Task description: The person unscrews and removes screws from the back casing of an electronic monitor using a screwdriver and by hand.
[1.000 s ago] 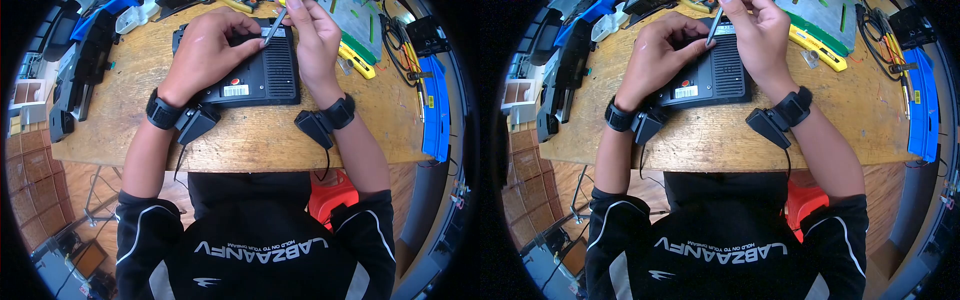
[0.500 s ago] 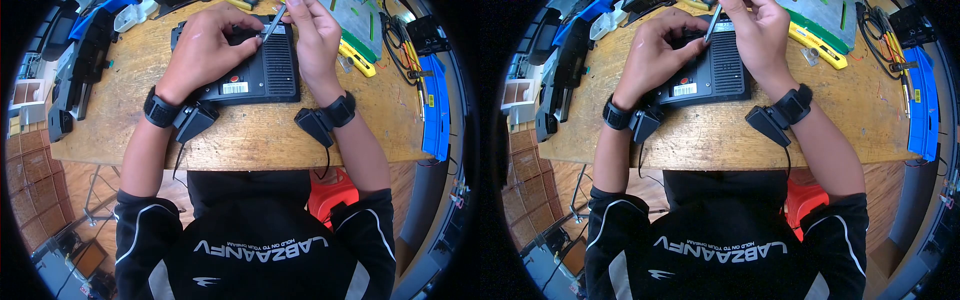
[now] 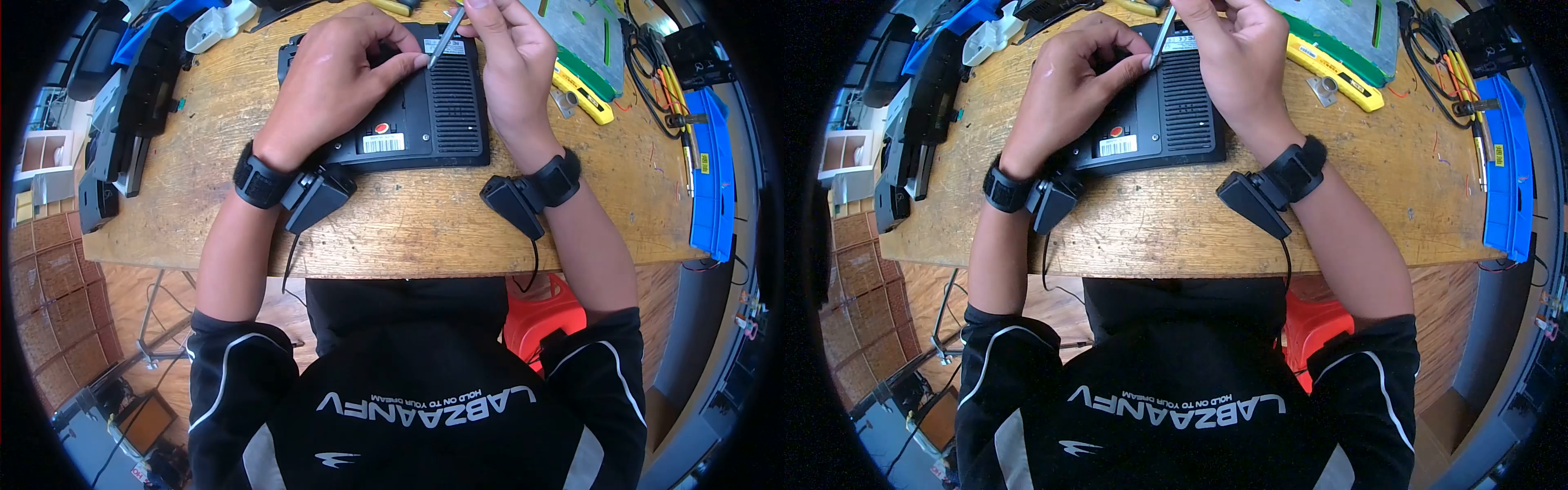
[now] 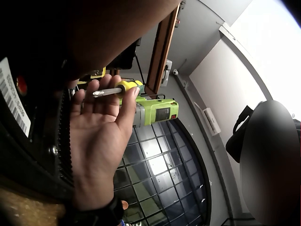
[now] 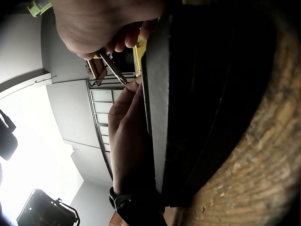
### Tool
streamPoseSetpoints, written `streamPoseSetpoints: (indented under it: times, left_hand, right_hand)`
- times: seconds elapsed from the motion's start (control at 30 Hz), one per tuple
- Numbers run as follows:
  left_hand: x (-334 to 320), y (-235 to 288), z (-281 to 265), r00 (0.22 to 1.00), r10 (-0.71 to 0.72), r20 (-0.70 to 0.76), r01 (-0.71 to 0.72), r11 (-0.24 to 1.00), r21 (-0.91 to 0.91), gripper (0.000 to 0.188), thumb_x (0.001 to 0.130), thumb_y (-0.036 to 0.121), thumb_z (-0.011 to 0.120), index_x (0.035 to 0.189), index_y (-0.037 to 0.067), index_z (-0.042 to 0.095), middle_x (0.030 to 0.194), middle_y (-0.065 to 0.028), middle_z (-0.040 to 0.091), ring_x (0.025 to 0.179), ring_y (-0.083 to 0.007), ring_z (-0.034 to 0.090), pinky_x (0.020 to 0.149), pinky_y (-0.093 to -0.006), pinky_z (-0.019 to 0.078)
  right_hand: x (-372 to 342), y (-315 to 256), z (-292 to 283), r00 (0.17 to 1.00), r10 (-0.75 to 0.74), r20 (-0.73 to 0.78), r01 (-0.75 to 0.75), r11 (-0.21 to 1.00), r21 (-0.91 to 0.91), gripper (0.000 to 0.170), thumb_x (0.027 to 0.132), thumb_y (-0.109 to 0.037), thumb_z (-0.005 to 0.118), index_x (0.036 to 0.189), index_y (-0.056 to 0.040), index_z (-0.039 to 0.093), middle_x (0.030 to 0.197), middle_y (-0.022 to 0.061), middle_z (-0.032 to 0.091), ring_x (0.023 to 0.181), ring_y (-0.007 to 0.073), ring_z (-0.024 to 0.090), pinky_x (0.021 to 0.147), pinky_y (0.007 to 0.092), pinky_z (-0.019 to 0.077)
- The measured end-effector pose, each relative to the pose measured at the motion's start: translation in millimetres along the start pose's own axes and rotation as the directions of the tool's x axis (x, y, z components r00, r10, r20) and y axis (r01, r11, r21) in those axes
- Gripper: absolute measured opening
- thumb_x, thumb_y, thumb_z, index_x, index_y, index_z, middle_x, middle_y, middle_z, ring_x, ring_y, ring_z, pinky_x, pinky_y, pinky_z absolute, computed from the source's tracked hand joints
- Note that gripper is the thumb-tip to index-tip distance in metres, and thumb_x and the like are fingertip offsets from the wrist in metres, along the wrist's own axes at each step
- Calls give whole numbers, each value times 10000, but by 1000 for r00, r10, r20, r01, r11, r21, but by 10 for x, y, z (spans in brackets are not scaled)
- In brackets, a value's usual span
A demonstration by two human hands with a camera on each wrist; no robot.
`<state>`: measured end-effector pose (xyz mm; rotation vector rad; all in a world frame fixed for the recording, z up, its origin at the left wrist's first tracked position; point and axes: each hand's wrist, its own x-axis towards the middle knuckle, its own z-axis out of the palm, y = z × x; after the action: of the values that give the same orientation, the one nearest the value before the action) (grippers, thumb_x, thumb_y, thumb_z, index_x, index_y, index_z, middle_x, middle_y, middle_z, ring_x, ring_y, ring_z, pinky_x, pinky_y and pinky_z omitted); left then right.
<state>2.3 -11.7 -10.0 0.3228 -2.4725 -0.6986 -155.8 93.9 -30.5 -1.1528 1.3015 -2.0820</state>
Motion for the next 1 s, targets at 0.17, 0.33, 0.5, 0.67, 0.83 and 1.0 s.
streamPoseSetpoints:
  times: [0.17,0.33,0.5,0.67,0.83,1.0]
  left_hand:
    - [-9,56,0,992,-121,37,122,992,-36,156,892,127,778,996,13,756,928,-52,692,764,-124,623,676,-267,499]
    - [-12,59,1,999,-32,17,33,999,-32,191,895,136,782,1043,18,763,956,-52,693,784,-119,634,706,-261,513]
    - [-18,-17,7,997,-67,38,70,994,-87,197,904,125,771,1067,15,761,964,-50,689,795,-126,639,728,-261,516]
    - [14,72,-51,991,-126,34,129,989,-75,176,916,149,767,1031,17,756,860,-48,689,705,-110,602,657,-268,492]
    - [64,247,-117,951,-308,21,308,946,-99,154,873,135,800,908,7,721,785,-92,645,646,-153,589,598,-301,480]
    - [69,247,-123,946,-323,31,325,941,-91,155,885,135,790,938,3,726,789,-82,650,632,-133,573,586,-284,467]
  right_hand:
    - [3,19,5,1000,9,-2,-9,1000,23,209,1041,-180,634,974,17,651,814,7,643,698,34,567,619,190,447]
    - [-6,29,-7,1000,27,7,-27,999,35,208,1042,-182,633,963,10,646,810,-2,640,692,30,565,610,188,445]
    - [-6,16,23,1000,3,-12,-2,998,57,210,1043,-185,632,945,2,639,804,-8,638,687,27,562,602,187,442]
    - [1,28,-14,1000,7,21,-8,1000,27,204,1044,-177,630,954,5,639,821,-4,638,706,28,564,619,185,445]
    - [0,48,3,1000,-9,6,8,999,46,192,1043,-164,630,955,6,638,832,-1,639,713,32,563,629,185,445]
    - [1,52,-10,1000,-4,13,3,999,45,185,1043,-157,628,960,8,640,838,0,639,728,32,565,643,185,446]
